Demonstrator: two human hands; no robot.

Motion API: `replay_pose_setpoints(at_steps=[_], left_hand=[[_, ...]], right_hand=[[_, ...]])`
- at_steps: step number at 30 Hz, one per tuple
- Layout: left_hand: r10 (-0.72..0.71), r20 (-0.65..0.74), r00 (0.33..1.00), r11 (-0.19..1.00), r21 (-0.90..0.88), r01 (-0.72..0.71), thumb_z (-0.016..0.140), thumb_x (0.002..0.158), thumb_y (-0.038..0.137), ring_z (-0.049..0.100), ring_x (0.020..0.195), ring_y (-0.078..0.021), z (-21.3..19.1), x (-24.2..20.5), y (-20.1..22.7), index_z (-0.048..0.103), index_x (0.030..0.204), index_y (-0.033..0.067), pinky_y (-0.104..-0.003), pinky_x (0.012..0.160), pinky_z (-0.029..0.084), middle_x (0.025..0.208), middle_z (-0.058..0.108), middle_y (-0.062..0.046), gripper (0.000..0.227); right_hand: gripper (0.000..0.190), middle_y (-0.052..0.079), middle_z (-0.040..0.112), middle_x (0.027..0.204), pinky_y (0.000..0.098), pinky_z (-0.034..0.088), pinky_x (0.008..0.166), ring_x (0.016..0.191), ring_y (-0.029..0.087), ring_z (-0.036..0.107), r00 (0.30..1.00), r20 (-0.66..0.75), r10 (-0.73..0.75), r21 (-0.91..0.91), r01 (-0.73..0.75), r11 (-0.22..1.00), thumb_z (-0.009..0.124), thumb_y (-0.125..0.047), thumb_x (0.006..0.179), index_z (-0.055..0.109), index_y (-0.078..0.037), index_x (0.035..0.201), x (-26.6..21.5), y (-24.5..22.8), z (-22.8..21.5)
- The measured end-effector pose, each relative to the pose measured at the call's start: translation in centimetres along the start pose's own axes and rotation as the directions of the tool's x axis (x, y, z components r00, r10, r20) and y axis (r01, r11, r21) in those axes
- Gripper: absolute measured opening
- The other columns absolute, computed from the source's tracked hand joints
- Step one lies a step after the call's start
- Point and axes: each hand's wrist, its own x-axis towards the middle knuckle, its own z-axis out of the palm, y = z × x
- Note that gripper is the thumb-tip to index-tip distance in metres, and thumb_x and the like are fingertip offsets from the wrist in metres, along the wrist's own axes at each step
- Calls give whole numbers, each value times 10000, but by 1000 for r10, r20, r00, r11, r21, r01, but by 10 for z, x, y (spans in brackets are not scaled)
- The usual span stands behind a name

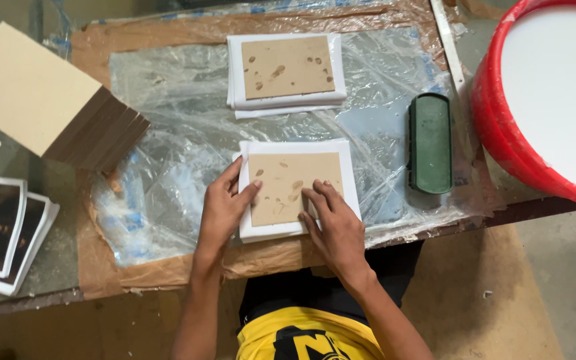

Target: The person repeatedly places a small rectangular board onto a white sheet, flips it, and rubs its surface with a green sanding block. The person then flips the board back and repeats the process on the other side. This cycle is performed multiple times on the same board.

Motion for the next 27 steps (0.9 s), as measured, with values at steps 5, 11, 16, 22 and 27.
replay_pose_setpoints(at_steps=[5, 11, 16, 22, 27], left_hand=[[211, 195, 958, 939, 231, -254, 728, 856, -39, 417, 1439, -360, -1, -14, 7, 177, 1642, 70, -415, 1126, 374, 1613, 385, -239, 966], [51, -46, 998, 937, 349, -32, 741, 833, -1, 561, 1361, -293, 7, 6, 17, 357, 1580, 193, -364, 1100, 466, 1525, 527, -171, 862], [395, 56, 917, 903, 163, -399, 756, 868, -77, 598, 1321, -283, -14, 98, 25, 461, 1538, 7, -349, 1100, 492, 1464, 606, -205, 737], [249, 26, 968, 872, -441, -213, 683, 913, -134, 714, 1093, -198, 4, 188, 69, 352, 1565, 20, -275, 911, 640, 1316, 663, -177, 747], [254, 32, 967, 838, -506, -204, 648, 927, -150, 732, 1093, -209, 11, 185, 81, 374, 1570, 27, -326, 894, 625, 1359, 653, -185, 721]], right_hand=[[373, 151, 628, 1353, 448, 530, 969, 1277, 367, 607, 1000, 10, 18, 15, -18, 1000, 723, -161, 908, 651, -89, 1268, 0, -5, -1], [316, 96, 715, 1288, 370, 580, 886, 1092, 279, 731, 989, 21, 145, 144, -146, 979, 710, -103, 898, 719, -120, 1213, -25, 7, -38], [251, 104, 742, 1169, 328, 579, 895, 1033, 224, 742, 936, -162, 312, 173, -284, 943, 668, -55, 950, 712, -72, 1196, -72, 31, -67], [234, 95, 756, 1110, 312, 564, 843, 943, 189, 743, 848, -205, 489, 143, -468, 872, 659, -73, 962, 725, -69, 1186, -114, 54, -73], [251, 78, 771, 1091, 295, 572, 805, 915, 166, 752, 793, -166, 586, 200, -554, 808, 650, -82, 957, 738, -89, 1192, -120, 55, -72]])
